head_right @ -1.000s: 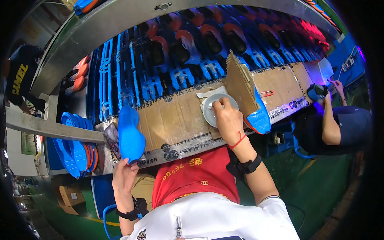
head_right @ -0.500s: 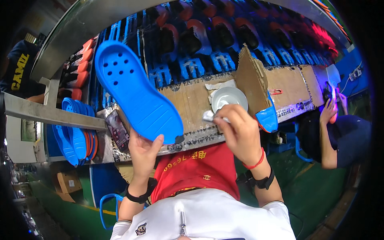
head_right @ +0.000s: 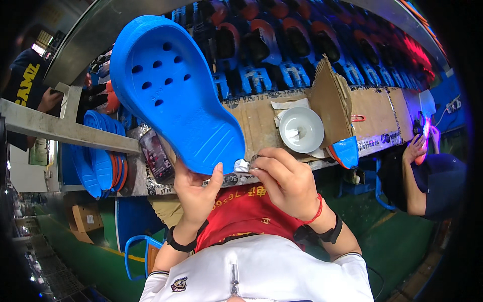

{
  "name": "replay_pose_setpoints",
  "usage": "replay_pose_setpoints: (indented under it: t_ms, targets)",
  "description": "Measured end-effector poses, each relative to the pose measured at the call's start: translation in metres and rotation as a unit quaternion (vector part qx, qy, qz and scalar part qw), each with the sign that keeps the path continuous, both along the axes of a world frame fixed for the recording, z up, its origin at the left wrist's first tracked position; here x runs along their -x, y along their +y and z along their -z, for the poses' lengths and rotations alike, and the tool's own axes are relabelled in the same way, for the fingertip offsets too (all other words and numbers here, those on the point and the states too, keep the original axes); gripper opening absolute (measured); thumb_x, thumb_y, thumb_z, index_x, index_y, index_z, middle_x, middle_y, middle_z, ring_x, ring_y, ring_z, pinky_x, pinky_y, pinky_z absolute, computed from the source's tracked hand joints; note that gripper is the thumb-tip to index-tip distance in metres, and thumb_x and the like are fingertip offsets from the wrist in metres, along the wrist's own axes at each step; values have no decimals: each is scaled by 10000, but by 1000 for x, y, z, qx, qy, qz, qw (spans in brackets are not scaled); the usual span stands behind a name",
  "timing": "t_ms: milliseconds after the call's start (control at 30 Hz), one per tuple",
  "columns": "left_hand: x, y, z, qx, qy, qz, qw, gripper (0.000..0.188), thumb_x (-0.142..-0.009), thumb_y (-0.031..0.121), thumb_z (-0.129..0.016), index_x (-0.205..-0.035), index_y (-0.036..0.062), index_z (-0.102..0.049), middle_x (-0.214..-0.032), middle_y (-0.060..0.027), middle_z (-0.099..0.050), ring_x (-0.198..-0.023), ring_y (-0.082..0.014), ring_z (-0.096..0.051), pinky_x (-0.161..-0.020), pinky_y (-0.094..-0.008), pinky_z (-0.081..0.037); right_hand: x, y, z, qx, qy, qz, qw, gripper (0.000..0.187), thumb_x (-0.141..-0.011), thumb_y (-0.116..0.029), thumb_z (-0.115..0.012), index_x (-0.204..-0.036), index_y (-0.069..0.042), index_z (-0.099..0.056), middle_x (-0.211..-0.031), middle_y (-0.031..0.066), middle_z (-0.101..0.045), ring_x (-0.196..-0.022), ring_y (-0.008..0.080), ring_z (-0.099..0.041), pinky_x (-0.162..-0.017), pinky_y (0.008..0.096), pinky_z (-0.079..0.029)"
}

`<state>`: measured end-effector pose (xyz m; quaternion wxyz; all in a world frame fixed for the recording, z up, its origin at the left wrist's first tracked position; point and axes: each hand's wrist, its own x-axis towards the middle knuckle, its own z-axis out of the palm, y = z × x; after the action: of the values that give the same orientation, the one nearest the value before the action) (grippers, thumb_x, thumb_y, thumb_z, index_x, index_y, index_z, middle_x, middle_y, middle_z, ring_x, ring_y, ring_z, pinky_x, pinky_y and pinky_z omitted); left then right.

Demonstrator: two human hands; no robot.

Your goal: Applying adhesive to blue shoe soles using a brush at a factory workstation.

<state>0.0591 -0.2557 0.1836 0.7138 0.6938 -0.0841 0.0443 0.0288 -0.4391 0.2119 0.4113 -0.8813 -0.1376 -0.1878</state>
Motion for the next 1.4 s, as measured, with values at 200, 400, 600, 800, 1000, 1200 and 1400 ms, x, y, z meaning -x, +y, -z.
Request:
replay_pose_setpoints:
  t_ms: [200,400,600,800,1000,1200,1400]
  targets:
    - [-6,0,1,15,0,4,1000,381,-850,17,-671,-1155,-62,-457,-993,-122,-643,-877,-146,-647,-770,-283,-550,-6,0,3,41,-14,31,999,164,-768,-4,-714,-916,-16,-644,-937,127,-643,-709,285,-660,-580,335,-525]
    - [-3,2,-5,10,10,4,1000,460,-847,-9,-662,-1231,-84,-422,-1043,-143,-623,-942,-160,-630,-776,-287,-537,-1,1,-7,83,-39,65,994,168,-761,-8,-720,-907,-15,-638,-935,135,-641,-716,301,-659,-590,344,-521]
    - [-12,20,-39,2,-28,77,997,663,-818,-50,-666,-1280,-9,-193,-1175,-225,-514,-1052,-266,-614,-854,-347,-549,9,-14,-12,9,-64,125,990,139,-766,41,-691,-886,6,-631,-913,148,-635,-683,290,-642,-573,324,-505]
    - [-88,29,-146,103,-61,99,988,515,-859,125,-674,-1235,-40,-363,-1158,-162,-556,-995,-240,-637,-849,-327,-568,18,-26,-12,-25,-42,158,986,120,-778,53,-676,-883,17,-629,-911,147,-640,-663,252,-636,-560,304,-496]
    - [-204,74,-221,318,83,132,935,369,-950,207,-589,-1182,-69,-508,-1181,-230,-610,-877,-288,-685,-770,-321,-592,7,-14,-10,-44,-45,109,992,111,-786,50,-672,-882,19,-627,-907,148,-642,-670,250,-633,-565,299,-495]
    - [-86,86,-137,109,90,192,971,424,-931,75,-564,-1319,6,-409,-1297,-212,-545,-819,-225,-682,-600,-225,-562,7,-20,7,-36,-23,146,988,114,-799,57,-665,-899,26,-620,-930,150,-645,-702,222,-626,-558,280,-476]
    - [-23,210,30,51,-41,-474,878,378,-916,79,-597,-1253,20,-436,-1171,-91,-516,-942,-160,-561,-811,-282,-475,6,-17,15,-28,-7,132,991,66,-836,47,-633,-896,27,-615,-945,143,-636,-700,191,-612,-525,261,-462]
